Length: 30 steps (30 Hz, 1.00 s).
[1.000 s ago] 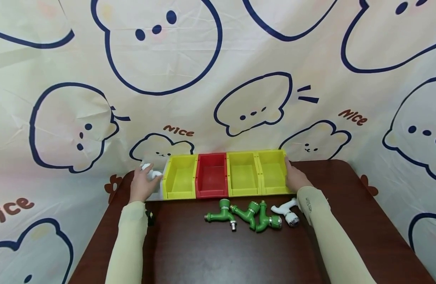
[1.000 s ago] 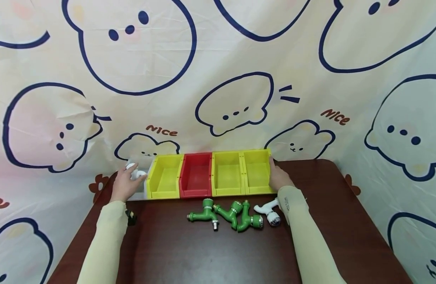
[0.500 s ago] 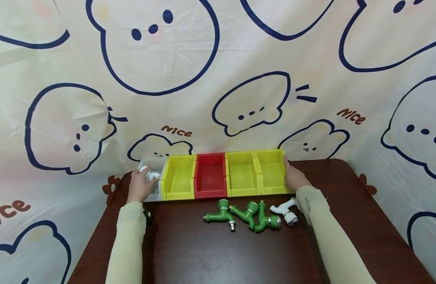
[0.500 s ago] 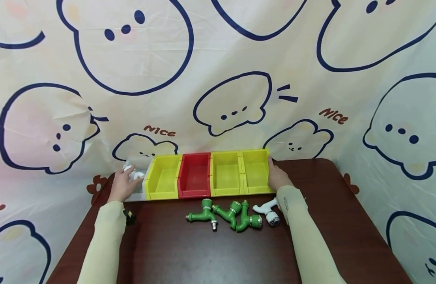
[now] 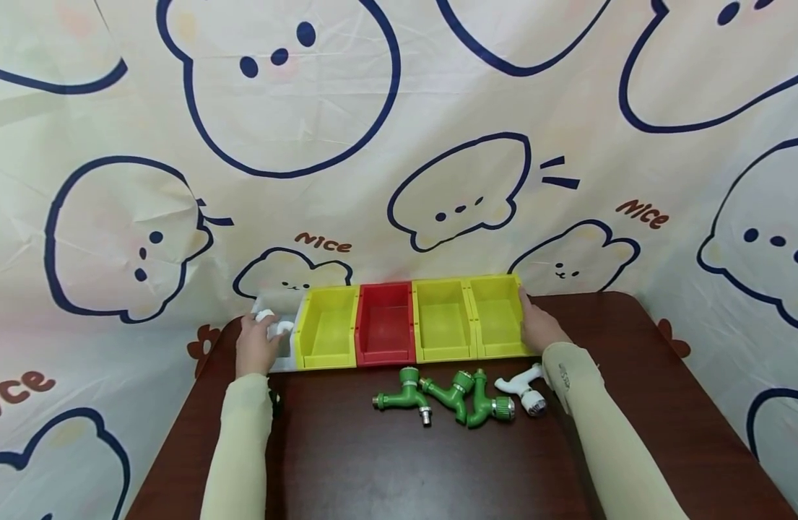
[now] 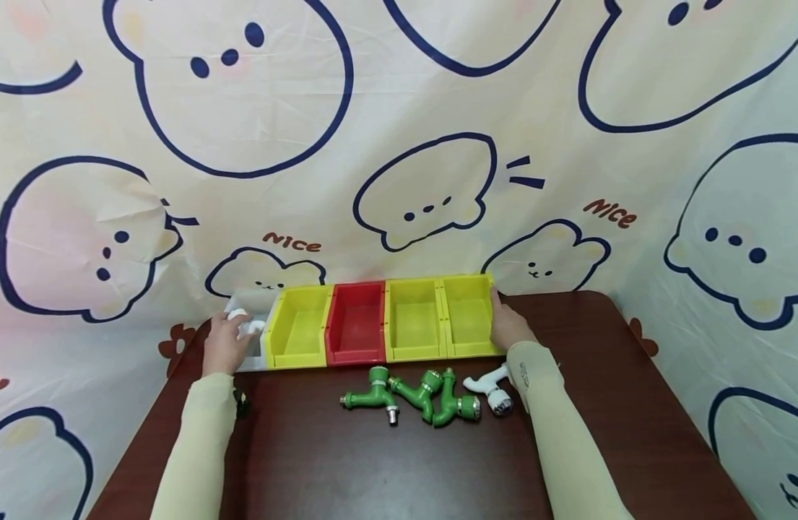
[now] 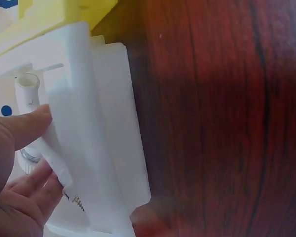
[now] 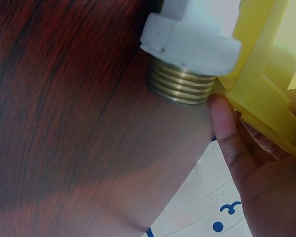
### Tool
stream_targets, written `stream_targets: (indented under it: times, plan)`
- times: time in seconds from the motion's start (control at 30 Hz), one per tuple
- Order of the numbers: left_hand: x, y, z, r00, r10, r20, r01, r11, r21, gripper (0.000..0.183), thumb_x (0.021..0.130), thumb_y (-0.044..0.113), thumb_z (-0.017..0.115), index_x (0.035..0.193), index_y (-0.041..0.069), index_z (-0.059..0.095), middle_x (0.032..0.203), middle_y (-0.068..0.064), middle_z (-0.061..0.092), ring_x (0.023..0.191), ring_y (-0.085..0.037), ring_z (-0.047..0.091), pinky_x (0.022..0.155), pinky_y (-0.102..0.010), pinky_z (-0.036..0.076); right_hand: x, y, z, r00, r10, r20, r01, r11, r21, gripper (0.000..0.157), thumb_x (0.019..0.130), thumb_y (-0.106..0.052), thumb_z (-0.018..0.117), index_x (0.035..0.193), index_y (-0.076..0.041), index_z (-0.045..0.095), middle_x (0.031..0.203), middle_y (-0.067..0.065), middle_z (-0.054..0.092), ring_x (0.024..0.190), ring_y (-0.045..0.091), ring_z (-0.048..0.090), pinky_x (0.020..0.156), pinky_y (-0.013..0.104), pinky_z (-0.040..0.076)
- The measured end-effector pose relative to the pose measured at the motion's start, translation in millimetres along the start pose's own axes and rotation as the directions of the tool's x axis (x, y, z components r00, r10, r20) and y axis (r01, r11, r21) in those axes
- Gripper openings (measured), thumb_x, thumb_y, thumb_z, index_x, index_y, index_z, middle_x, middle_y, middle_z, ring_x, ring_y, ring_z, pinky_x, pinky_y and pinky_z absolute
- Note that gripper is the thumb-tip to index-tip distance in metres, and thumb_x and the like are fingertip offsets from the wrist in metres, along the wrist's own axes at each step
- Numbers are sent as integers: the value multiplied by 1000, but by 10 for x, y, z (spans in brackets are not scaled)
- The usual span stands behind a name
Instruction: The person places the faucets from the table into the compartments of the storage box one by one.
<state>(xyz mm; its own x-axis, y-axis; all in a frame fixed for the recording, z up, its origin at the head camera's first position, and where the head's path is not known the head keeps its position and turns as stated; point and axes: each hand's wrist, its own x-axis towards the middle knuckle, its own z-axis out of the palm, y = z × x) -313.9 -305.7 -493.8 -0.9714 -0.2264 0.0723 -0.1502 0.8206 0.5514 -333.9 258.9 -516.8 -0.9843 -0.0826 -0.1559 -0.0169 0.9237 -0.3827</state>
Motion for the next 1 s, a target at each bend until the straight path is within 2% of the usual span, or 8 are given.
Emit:
stream_targets:
  times: [0.13, 0.37, 0.67, 0.9, 1.0]
  plan:
    - [9, -26, 67, 1000, -1, -18, 2, 1000, 13, 42, 102, 15, 66, 141, 2, 61, 161, -33, 27, 139, -56, 40, 116, -68, 35, -11, 0, -1, 1000, -10, 4, 10, 1000, -12, 73, 109, -11, 38, 165, -6, -9, 146, 35, 48, 109, 39, 62, 100, 57, 51]
    - [64, -89, 166, 999, 55, -3, -54, 996, 64, 38, 101, 8, 65, 138, -1, 63, 161, -33, 28, 141, -57, 39, 117, -69, 32, -32, -20, -19, 1000, -6, -12, 5, 1000, -15, 72, 109, -9, 38, 165, -4, -7, 143, 35, 50, 106, 38, 63, 98, 56, 52]
    - [69, -193, 247, 999, 48, -3, -47, 994, 99, 38, 99, 5, 65, 136, -5, 64, 158, -37, 31, 143, -55, 37, 119, -67, 32, -21, -38, 37, 999, -27, -24, 27, 999, -17, 71, 109, -9, 38, 165, -4, -5, 141, 33, 53, 102, 35, 63, 96, 54, 53]
    - [75, -202, 287, 990, 126, -58, -120, 988, 97, 36, 97, 2, 67, 132, -7, 66, 154, -37, 37, 141, -53, 40, 118, -64, 36, -24, -11, 28, 999, -14, -37, 14, 1000, 5, 71, 110, -11, 36, 166, -7, -7, 144, 32, 51, 103, 35, 62, 95, 54, 52]
    - [82, -188, 295, 989, 136, -60, -129, 985, 117, 36, 97, 2, 67, 132, -7, 66, 154, -37, 38, 142, -53, 39, 118, -64, 36, -44, -12, 10, 999, -8, -32, 8, 1000, 12, 71, 109, -10, 35, 166, -7, -8, 147, 33, 49, 107, 37, 62, 98, 56, 51]
